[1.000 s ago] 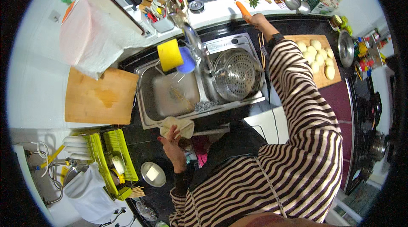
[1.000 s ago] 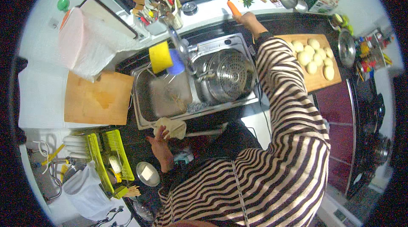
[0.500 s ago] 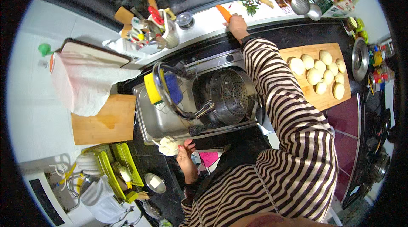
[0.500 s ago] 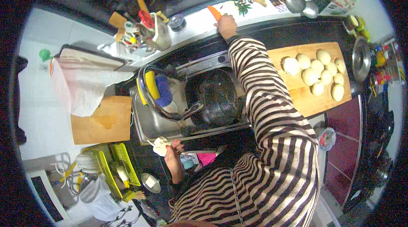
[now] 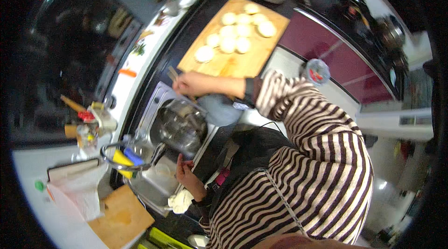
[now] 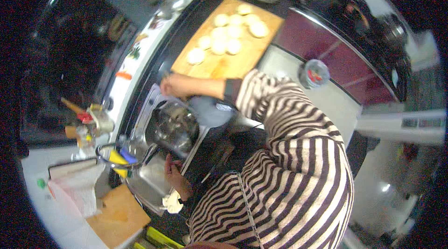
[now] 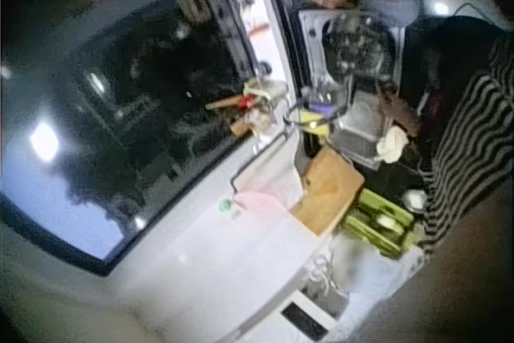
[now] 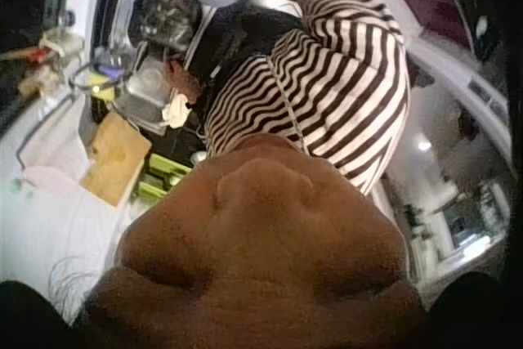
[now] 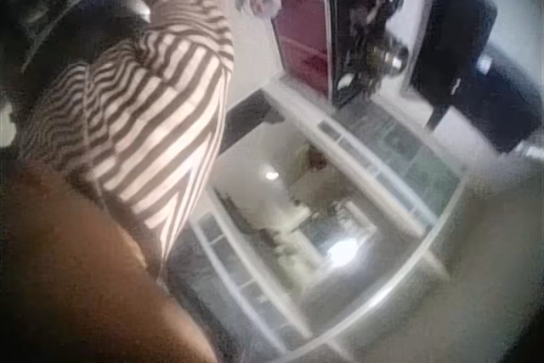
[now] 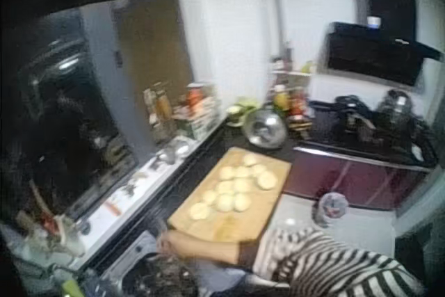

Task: The person stirs chopped green vegetables in a frying pan on an induction cooktop using a spatula. They then move to the sink, wipe the sink and a cutting board with a cloth, and return to the stove to continue stirring.

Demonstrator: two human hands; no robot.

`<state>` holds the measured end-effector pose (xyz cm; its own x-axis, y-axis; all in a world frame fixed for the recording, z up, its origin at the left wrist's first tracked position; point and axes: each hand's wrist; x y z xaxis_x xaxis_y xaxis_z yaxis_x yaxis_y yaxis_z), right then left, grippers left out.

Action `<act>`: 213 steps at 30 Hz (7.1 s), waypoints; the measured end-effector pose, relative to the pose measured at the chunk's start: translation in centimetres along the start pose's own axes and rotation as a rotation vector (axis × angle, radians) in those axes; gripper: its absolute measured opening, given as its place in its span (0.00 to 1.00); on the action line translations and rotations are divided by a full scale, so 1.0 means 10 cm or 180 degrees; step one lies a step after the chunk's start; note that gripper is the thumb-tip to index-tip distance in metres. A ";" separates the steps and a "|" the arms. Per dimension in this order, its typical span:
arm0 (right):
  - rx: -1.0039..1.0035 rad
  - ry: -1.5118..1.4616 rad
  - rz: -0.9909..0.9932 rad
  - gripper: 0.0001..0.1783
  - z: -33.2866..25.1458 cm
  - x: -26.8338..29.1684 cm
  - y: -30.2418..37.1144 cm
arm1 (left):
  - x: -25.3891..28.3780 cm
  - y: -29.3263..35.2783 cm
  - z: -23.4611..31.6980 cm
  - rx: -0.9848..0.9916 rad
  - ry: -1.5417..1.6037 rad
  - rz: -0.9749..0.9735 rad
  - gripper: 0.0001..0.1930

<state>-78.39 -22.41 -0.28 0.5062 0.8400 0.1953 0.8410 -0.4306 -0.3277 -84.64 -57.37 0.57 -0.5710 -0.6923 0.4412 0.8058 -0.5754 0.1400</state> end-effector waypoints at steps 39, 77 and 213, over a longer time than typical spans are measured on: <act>-0.2877 -0.0383 0.0804 0.11 -0.19 3.77 6.08 | -2.11 2.55 0.95 -0.0373 0.0996 0.1357 0.30; -0.2896 0.0674 0.0011 0.17 -1.33 -0.11 3.28 | 6.81 1.01 -2.78 -0.1679 0.5379 0.1622 0.11; -0.4033 0.3071 0.3587 0.37 -2.20 6.64 8.08 | -8.47 3.02 4.23 0.0384 0.1840 -0.3670 0.20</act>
<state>27.37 -8.70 6.56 0.3717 -0.1886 0.9090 -0.4840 -0.8749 0.0164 -5.28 2.30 4.92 -0.9015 0.0696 -0.4271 -0.2018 -0.9407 0.2726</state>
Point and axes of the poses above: each hand's wrist, its own y-axis away from the middle knuckle, its own x-axis out of the back of the hand, z = x × y, and after that the axes turned 10 degrees about -y, right-handed
